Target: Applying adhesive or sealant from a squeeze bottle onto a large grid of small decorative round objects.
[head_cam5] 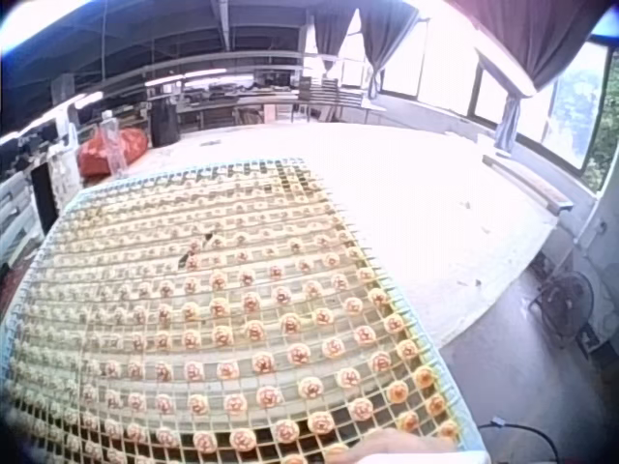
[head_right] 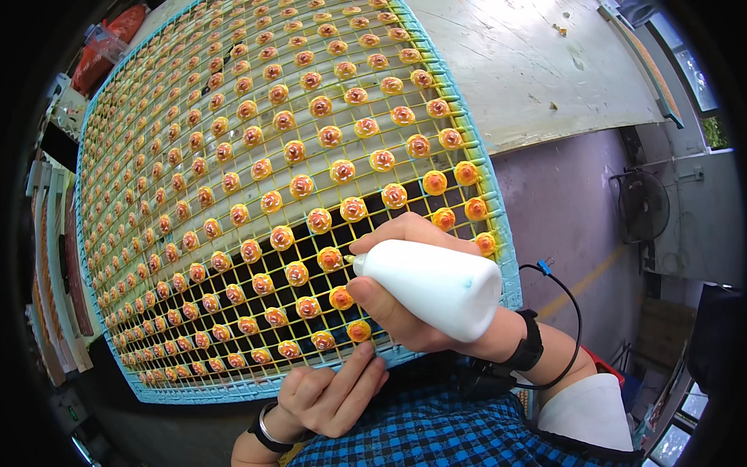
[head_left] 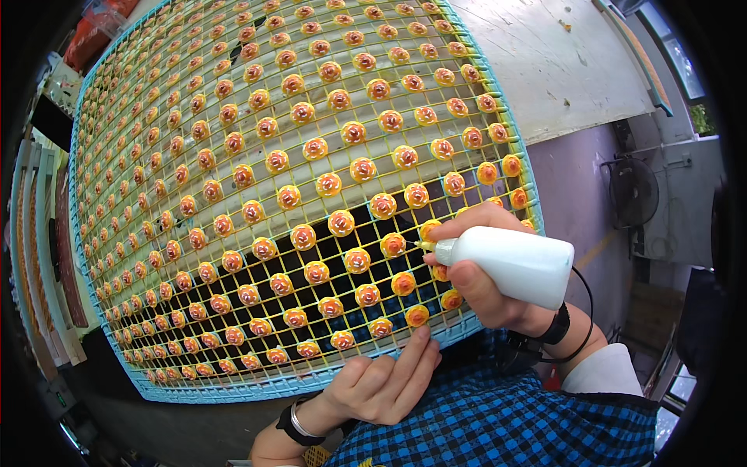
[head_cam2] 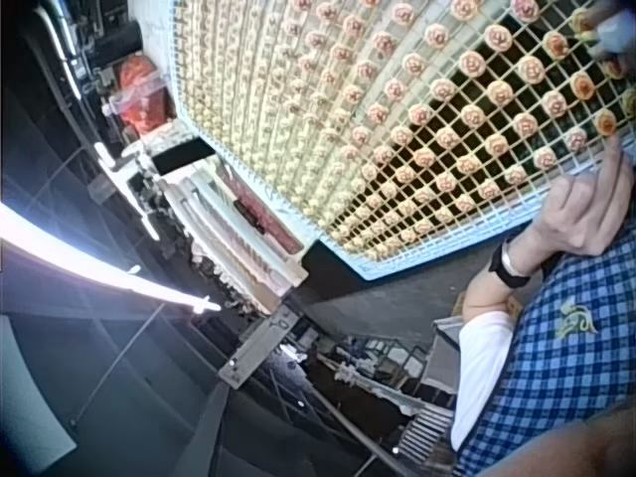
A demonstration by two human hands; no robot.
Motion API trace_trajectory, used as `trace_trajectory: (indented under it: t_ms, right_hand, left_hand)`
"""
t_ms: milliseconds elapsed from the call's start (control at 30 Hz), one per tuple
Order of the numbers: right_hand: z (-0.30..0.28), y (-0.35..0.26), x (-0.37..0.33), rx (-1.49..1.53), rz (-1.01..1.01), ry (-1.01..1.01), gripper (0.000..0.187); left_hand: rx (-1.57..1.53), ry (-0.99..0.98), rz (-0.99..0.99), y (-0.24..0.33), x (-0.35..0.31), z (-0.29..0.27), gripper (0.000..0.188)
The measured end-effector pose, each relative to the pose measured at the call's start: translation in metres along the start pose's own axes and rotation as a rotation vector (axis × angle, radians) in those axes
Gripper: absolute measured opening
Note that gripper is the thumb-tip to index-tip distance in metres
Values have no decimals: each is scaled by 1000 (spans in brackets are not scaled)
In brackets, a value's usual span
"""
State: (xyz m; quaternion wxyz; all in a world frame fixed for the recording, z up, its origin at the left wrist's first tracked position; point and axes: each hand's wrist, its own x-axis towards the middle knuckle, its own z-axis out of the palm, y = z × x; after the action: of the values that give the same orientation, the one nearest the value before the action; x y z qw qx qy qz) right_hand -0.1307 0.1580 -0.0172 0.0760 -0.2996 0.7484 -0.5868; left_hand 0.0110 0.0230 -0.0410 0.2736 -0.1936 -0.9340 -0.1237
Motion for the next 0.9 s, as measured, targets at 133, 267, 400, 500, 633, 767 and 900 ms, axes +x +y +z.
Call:
trace_trajectory:
  t_ms: [133,267,400,500,633,767,900]
  right_hand:
    - [1,-1,-1,34,50,14,22]
    - [4,-1,-1,25,58,20,23]
    - [2,-1,0,-6,34,0,24]
    - [2,-2,2,-30,28,-13,24]
    - [3,-2,1,-9,45,3,24]
    - [4,1,1,-2,16,28,23]
    - [5,2,-1,9,15,31,23]
  left_hand:
    - [-2,-11,0,0,0,-1,14]
    - [1,-14,-1,0,-2,-1,14]
    - [0,-13,-1,0,-1,-1,14]
    - [2,-15,0,0,0,-1,14]
    - [-4,-25,-2,0,0,-2,15]
    - [-4,-12,-2,0,0,-1,15]
    - [-4,-11,-2,0,-1,-1,15]
